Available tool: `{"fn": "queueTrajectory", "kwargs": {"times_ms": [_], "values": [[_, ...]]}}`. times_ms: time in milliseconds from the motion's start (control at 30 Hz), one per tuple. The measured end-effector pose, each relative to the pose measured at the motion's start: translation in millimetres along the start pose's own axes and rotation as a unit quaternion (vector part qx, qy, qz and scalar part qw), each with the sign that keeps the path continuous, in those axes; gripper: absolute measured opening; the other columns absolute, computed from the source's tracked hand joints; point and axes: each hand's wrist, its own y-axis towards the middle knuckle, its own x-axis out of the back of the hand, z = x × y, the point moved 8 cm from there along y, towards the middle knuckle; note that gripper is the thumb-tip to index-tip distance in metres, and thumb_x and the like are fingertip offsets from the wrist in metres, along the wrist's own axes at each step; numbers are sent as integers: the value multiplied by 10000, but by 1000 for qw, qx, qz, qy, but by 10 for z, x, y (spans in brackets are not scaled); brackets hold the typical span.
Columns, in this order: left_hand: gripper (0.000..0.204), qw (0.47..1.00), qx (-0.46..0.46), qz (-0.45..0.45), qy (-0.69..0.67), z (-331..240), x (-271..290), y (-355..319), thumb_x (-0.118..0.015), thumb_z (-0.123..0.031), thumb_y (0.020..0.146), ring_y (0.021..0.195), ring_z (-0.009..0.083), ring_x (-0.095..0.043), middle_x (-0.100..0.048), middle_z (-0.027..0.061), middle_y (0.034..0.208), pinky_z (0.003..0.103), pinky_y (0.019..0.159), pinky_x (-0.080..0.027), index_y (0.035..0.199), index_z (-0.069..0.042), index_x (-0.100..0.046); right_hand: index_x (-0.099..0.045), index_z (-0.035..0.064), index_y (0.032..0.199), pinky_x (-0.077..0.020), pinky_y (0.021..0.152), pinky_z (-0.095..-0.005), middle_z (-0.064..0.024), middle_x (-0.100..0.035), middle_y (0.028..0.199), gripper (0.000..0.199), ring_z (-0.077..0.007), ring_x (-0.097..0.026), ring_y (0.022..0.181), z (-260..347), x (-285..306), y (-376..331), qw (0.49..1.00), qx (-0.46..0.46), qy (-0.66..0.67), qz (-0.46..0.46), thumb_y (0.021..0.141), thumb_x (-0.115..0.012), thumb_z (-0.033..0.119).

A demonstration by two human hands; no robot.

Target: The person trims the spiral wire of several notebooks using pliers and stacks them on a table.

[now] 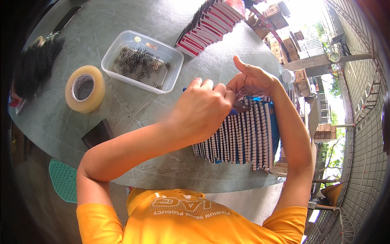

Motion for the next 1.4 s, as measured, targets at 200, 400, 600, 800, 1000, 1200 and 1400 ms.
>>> {"fn": "queueTrajectory", "kwargs": {"times_ms": [200, 400, 600, 800, 1000, 1200, 1400], "values": [[323, 996, 34, 38, -67, 86, -171, -40, -647, -63, 654, 799, 276, -556, -547, 93, 804, 386, 713, -429, 959, -32, -547, -601, -141, 860, -481, 669, -250, -156, -635, 793, 990, -179, -592, 679, 21, 22, 7, 996, 41, -58, 58, 844, -178, 755], [320, 1000, 7, -9, -13, 86, 46, 53, -655, -111, 675, 870, 287, -554, -570, 113, 866, 413, 755, -422, 969, -21, -566, -606, -158, 900, -516, 686, -268, -214, -652, 821, 1007, -211, -638, 712, 27, 27, 1, 999, 22, -25, 27, 826, -221, 769], [345, 999, -15, -29, 9, 29, 66, 116, -667, -211, 733, 930, 292, -574, -612, 127, 919, 442, 794, -422, 996, -2, -588, -606, -163, 900, -533, 625, -277, -231, -652, 809, 1030, -220, -648, 675, 6, 105, -21, 999, 21, -26, -14, 801, -241, 795], [358, 1000, -9, -13, 16, 21, 102, 111, -646, -190, 747, 940, 289, -577, -615, 128, 920, 444, 802, -425, 1042, 5, -587, -615, -149, 889, -528, 572, -269, -195, -652, 768, 1028, -189, -633, 626, 50, 103, 15, 997, 37, -64, -29, 790, -248, 806], [355, 998, -27, -42, 47, -52, 88, 136, -671, -102, 655, 857, 263, -558, -592, 91, 853, 379, 762, -412, 993, -24, -593, -621, -148, 876, -518, 605, -264, -184, -654, 772, 1015, -179, -625, 642, 4, 149, 36, 999, 31, -40, -4, 804, -246, 792], [337, 999, 9, 46, -17, 29, -85, 130, -664, -89, 664, 820, 275, -566, -586, 92, 817, 390, 761, -436, 985, -15, -592, -627, -143, 862, -504, 622, -256, -172, -654, 771, 972, -166, -615, 647, 68, 36, -1, 997, 40, -53, -28, 842, -242, 750], [348, 999, 0, 34, -5, -8, 104, 140, -667, -112, 679, 881, 285, -549, -577, 117, 879, 399, 771, -434, 1001, -3, -587, -631, -121, 855, -514, 599, -254, -170, -657, 780, 926, -183, -621, 617, 42, 38, -6, 998, 28, -49, -1, 855, -261, 727]]}}
